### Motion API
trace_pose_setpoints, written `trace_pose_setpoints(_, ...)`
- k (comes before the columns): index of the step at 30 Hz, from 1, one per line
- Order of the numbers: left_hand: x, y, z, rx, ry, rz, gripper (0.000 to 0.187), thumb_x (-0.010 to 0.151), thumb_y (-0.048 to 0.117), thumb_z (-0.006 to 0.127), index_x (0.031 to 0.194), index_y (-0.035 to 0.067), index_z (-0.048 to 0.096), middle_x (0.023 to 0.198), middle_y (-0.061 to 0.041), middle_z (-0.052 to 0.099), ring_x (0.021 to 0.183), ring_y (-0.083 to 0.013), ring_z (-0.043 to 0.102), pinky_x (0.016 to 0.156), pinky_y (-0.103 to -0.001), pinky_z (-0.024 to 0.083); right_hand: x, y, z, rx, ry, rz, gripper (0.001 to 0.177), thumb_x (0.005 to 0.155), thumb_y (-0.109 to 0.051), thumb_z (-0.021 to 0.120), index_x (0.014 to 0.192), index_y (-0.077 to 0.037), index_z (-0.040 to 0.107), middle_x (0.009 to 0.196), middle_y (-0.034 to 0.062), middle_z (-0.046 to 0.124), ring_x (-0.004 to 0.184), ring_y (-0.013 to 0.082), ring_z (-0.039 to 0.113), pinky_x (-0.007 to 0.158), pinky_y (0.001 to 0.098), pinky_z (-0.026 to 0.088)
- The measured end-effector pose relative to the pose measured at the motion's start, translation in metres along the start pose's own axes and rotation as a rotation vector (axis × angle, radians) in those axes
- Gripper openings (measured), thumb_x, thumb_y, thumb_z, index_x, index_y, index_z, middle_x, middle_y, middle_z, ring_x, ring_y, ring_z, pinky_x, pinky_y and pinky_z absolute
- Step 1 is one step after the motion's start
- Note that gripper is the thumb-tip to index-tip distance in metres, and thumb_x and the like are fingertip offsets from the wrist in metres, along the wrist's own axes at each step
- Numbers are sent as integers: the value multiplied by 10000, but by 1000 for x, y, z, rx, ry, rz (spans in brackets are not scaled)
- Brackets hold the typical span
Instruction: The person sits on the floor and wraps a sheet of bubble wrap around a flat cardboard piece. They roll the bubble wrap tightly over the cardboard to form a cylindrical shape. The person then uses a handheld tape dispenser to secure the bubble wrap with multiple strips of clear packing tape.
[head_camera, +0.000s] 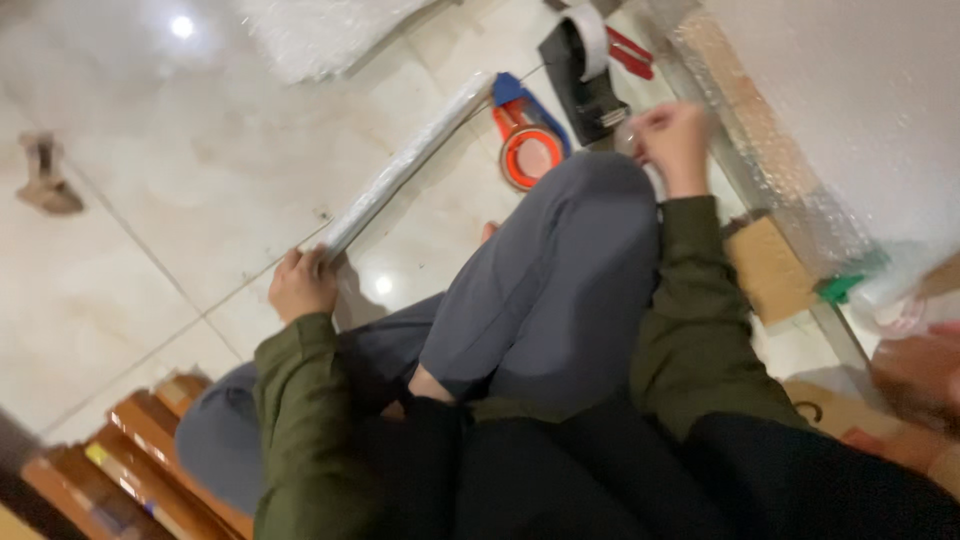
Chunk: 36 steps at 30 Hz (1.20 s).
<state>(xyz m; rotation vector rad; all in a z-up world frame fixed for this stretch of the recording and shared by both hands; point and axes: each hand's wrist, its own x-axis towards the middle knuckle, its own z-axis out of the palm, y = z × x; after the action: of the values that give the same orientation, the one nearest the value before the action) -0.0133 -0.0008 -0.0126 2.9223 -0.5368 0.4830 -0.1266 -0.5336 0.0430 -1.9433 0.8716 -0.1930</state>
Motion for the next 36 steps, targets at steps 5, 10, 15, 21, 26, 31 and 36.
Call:
trace_pose_setpoints(5,-1,-12,28,-179,-33,-200,129,687,202,652,806,241,685,795,16,578,702,-259,590,511,-388,420,-50,-149,24,179,52,-230,84,910,-70,640,835,-52,608,625,92,632,518,118,642,455,220,540)
trace_pose_setpoints(10,-5,-15,31,-311,23,-304,149,616,138,622,741,216,645,749,21,576,732,-248,587,540,-385,417,-92,-201,166,142,-364,-123,113,877,-90,682,786,-58,622,601,130,636,495,166,666,396,256,569)
trace_pose_setpoints(15,-1,-18,22,-405,49,-271,144,536,98,630,614,201,568,668,11,535,622,-279,548,490,-411,384,-154,-201,303,58,-775,45,88,822,-84,626,752,-31,617,604,125,630,520,173,676,402,218,526)
trace_pose_setpoints(21,2,-14,0,-483,133,-341,100,585,93,575,572,144,491,602,-32,465,580,-309,511,471,-440,341,-161,-195,382,205,-766,373,118,828,-39,657,808,50,583,709,195,663,590,264,690,528,293,609)
trace_pose_setpoints(26,1,-16,-14,-603,96,-448,127,651,46,513,633,151,443,609,-45,424,562,-278,459,489,-413,313,-165,-204,393,-286,-659,71,486,786,-180,748,504,-94,362,471,138,506,369,204,542,314,318,441)
trace_pose_setpoints(31,4,-26,-26,-923,-75,-760,262,666,1,596,762,164,415,719,-4,576,651,-179,608,634,-326,415,-164,-202,386,-821,-656,-332,568,886,-448,647,501,-150,354,362,58,482,375,197,529,501,318,446)
trace_pose_setpoints(36,0,-30,-19,-1059,25,-758,174,680,-60,501,723,109,501,611,-47,645,641,-162,660,607,-316,471,-164,-185,372,-563,-693,-574,561,896,-390,731,568,-149,344,427,-5,398,372,164,593,419,257,326)
